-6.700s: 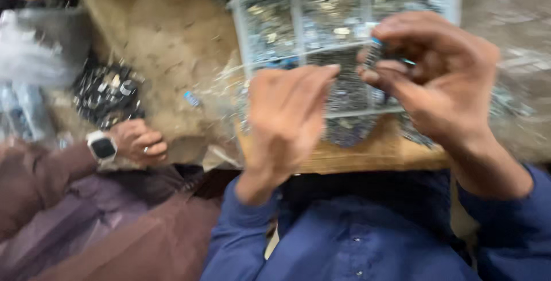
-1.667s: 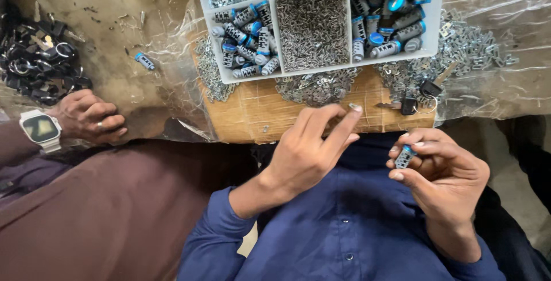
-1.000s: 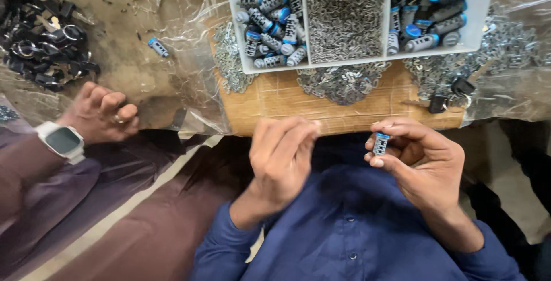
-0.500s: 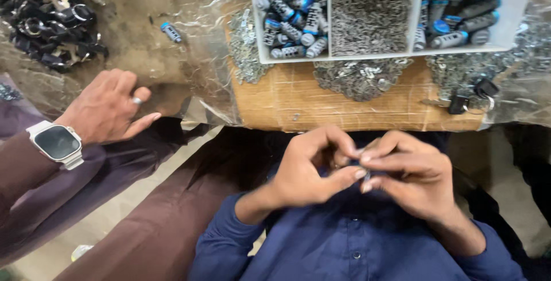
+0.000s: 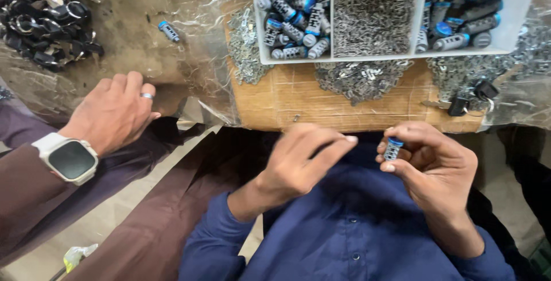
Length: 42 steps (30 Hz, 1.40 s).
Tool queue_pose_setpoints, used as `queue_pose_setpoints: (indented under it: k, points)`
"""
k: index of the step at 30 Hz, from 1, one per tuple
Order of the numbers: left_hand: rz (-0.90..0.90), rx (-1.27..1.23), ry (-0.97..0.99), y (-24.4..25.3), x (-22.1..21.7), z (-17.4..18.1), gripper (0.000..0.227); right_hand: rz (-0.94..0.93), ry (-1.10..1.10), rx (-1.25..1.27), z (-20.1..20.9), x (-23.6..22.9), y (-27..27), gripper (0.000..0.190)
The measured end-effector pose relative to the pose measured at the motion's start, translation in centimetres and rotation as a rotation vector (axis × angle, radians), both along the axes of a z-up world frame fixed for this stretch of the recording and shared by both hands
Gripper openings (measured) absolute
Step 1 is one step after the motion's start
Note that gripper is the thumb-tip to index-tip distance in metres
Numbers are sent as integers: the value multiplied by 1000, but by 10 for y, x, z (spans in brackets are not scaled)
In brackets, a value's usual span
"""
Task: The person assembles small cylindrical key components by inserting metal pins into blue-and-white plastic housings. They repeatedly pick up pins from a compartmentalized tray, insert them into the cylinders, and place the assembled units back into the tray. The process is repetitive and focused on manual dexterity.
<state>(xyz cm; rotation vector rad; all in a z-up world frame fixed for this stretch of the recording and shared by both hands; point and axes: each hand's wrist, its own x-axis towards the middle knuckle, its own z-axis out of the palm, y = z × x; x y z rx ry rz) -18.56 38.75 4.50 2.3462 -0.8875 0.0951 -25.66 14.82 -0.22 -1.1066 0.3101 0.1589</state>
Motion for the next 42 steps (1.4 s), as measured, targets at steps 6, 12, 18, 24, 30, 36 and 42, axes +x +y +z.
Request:
queue_pose_setpoints:
  k: [6,12,18,24,30,36,42]
  points:
    - [321,-320,239,-3,-11,10,24,86,32,-66,4,13,19,42]
    - [214,-440,276,-29,-6,6,28,89,-52,-9,1,11,19,42]
    - [32,-268,144,-13,-1,13,34,107,-27,-40,-2,5,21,42]
    - [295,-751,968,10,-29,13,29,443,-119,-283,-4,8,30,36]
    - [441,-209,254,21,-36,4,24,270,-1,73,-7,7,40,40]
    - [277,30,50,33,-14,2,26,144,-27,57,-3,0,23,33]
    - [211,-417,303,16,-9,3,22,97,-6,133,-12,1,21,36]
